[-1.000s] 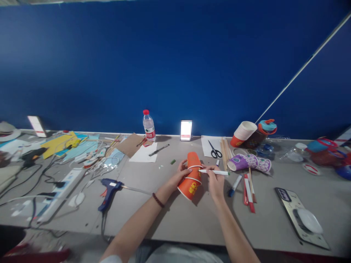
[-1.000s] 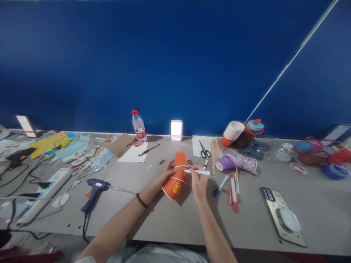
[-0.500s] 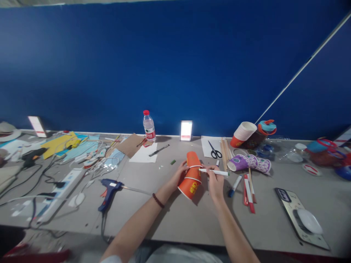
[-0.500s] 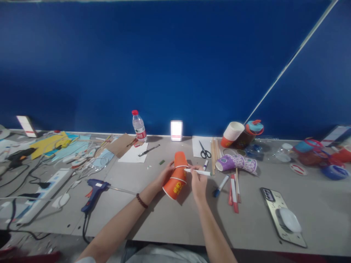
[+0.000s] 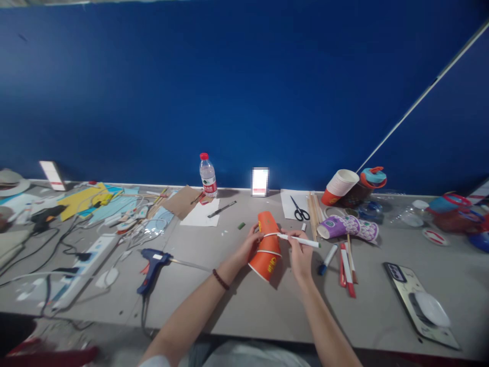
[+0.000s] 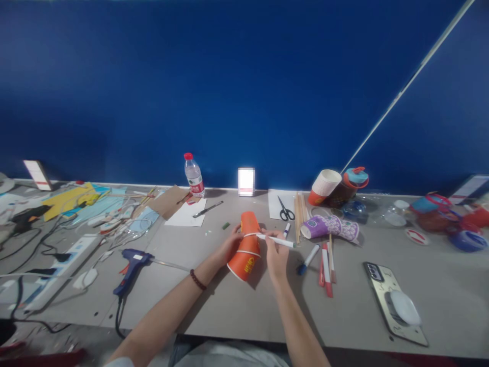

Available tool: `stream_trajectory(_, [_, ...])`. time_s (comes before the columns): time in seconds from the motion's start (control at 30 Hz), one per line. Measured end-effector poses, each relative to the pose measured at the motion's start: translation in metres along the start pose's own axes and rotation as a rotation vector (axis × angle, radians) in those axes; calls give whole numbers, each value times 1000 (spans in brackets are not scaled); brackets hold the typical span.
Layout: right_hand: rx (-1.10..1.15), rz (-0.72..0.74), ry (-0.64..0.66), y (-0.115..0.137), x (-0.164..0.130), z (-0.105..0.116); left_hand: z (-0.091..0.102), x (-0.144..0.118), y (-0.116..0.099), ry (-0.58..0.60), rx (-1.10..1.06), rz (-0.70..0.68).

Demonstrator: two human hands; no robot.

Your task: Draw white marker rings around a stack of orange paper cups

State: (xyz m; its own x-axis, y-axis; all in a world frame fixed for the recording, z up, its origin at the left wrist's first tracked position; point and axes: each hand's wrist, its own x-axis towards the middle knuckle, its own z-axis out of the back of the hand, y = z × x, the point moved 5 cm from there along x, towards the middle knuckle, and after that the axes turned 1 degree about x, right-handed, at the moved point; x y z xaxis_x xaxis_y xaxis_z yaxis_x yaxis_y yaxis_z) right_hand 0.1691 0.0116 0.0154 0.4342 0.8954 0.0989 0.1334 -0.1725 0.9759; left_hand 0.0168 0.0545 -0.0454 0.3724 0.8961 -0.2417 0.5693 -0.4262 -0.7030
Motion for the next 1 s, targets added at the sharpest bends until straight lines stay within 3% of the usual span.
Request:
stream_trajectory(0.27, [-52, 15, 89, 5, -1, -5, -13, -5, -3, 86, 22, -3])
stream_trajectory(0.7, [-122, 18, 129, 9, -1, -10, 4, 6, 3, -26, 56, -8])
stream_trajectory(1.0, [-125, 10, 125, 8, -1, -10, 5, 9, 6, -9, 34, -14])
